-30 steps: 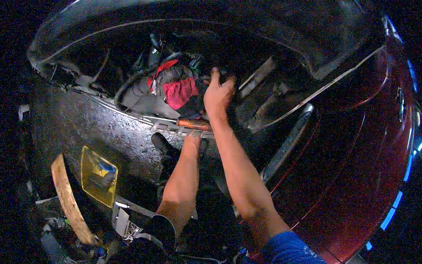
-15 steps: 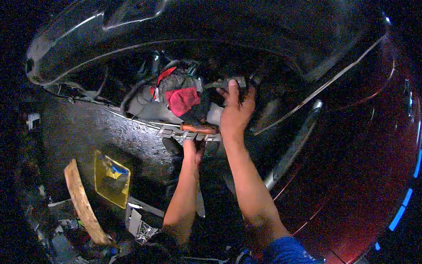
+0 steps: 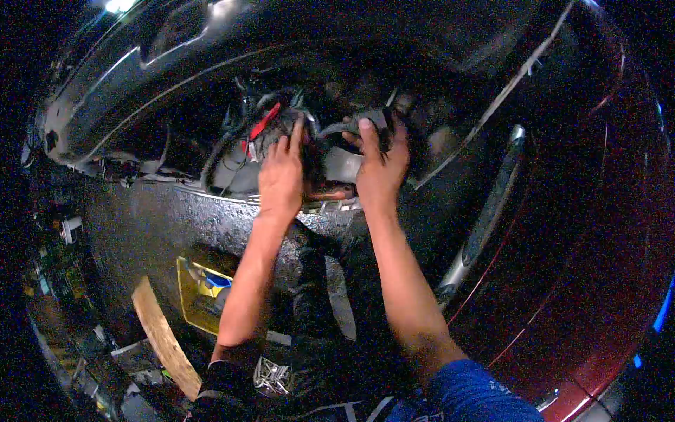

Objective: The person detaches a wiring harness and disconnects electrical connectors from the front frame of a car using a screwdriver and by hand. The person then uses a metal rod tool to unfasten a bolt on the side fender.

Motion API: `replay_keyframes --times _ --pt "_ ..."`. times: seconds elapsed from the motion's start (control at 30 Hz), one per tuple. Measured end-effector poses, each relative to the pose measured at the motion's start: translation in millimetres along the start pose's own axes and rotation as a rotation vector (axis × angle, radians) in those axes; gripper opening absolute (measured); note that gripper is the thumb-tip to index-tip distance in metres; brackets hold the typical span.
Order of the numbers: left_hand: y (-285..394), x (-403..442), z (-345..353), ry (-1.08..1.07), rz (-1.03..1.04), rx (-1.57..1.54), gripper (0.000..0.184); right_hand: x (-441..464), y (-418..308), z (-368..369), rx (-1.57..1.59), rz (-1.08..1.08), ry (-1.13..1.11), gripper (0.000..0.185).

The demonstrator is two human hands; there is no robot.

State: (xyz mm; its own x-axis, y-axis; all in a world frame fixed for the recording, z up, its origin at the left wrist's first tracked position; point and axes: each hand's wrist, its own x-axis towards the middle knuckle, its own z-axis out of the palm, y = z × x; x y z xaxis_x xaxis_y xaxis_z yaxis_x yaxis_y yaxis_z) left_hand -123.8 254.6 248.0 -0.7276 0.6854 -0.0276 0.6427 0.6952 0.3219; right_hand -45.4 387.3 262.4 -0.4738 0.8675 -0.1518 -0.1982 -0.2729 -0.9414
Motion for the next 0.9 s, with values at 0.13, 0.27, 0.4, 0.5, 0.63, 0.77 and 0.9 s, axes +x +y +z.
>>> replay_keyframes --times 0.13,0.27,0.4,0.5,0.63,0.77,0.9 --pt "-46.3 -19.8 -14.8 0.006 0.074 0.136 0.061 0.8 6.1 -10.1 0.078 -0.014 0.049 0.031" --pt "-48.8 -31.6 -21.4 -0.003 0.123 0.136 0.057 1.5 4.9 -5.8 0.084 -0.011 0.097 0.031" --pt "-20.9 -19.9 -38.1 0.103 0.218 0.074 0.052 5.7 0.0 2.6 0.156 -0.031 0.115 0.033" --pt "12.1 15.7 -30.1 0.170 0.326 -0.181 0.040 3.2 -0.3 -2.9 0.143 -0.039 0.059 0.034" --pt "3.5 62.3 7.4 -0.202 0.438 0.194 0.032 9.7 -3.9 -3.5 0.104 -0.034 -0.008 0.037" --pt "-9.1 74.7 25.1 -0.312 0.329 -0.054 0.031 -7.2 -16.4 -17.0 -0.066 -0.055 0.056 0.035" --pt "-6.6 91.8 46.2 -0.266 0.177 -0.169 0.037 -106.5 -13.7 -62.4 -0.204 0.097 0.106 0.029"
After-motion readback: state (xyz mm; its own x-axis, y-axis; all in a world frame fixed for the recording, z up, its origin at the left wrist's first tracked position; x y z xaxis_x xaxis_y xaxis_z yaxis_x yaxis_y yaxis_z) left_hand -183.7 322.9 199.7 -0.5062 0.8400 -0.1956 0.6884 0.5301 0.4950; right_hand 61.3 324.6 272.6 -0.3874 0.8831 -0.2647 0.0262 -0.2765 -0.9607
